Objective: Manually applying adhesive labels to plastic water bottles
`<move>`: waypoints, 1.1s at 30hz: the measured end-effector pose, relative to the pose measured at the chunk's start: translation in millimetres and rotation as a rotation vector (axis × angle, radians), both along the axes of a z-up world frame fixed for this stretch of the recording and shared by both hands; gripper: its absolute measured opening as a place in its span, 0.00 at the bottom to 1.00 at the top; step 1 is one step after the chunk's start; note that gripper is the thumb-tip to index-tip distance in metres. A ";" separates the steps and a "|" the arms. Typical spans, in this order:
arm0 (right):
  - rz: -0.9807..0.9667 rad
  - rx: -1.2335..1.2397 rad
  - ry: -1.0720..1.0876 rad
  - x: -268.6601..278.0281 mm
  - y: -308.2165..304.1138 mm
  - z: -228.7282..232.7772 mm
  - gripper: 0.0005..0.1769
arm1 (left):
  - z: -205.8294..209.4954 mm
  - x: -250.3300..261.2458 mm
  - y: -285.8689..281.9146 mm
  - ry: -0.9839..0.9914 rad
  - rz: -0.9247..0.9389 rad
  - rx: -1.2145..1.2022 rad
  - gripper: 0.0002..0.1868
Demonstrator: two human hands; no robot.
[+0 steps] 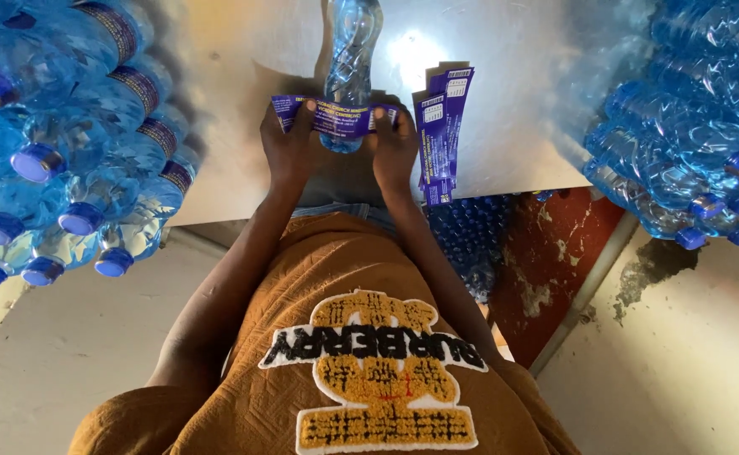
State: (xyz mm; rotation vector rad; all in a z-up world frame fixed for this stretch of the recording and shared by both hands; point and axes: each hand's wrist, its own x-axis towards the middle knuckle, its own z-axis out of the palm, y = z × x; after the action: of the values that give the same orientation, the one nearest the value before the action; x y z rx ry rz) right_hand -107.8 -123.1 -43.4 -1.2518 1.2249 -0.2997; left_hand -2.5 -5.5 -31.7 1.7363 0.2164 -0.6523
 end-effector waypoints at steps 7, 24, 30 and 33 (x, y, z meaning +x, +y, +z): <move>0.002 0.106 -0.119 23.0 17.9 -4.2 0.13 | -10.8 -0.5 -13.5 0.010 0.124 0.045 0.09; 0.717 0.584 -0.601 46.0 -40.7 -14.6 0.52 | -43.9 21.8 18.9 0.497 0.144 -0.061 0.03; 0.472 0.533 -0.278 97.9 -53.3 -49.8 0.52 | -22.0 26.8 7.9 0.235 0.209 -0.106 0.06; 0.159 0.499 -0.265 130.6 -44.1 -47.1 0.29 | 0.7 34.1 -2.0 -0.093 0.102 -0.129 0.12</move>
State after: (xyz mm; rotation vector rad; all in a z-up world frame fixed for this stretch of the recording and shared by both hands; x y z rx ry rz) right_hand 22.8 -167.2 -90.6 -0.8377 0.8937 -0.0336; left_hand 31.6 -7.4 -31.0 1.6162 0.1918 -0.4991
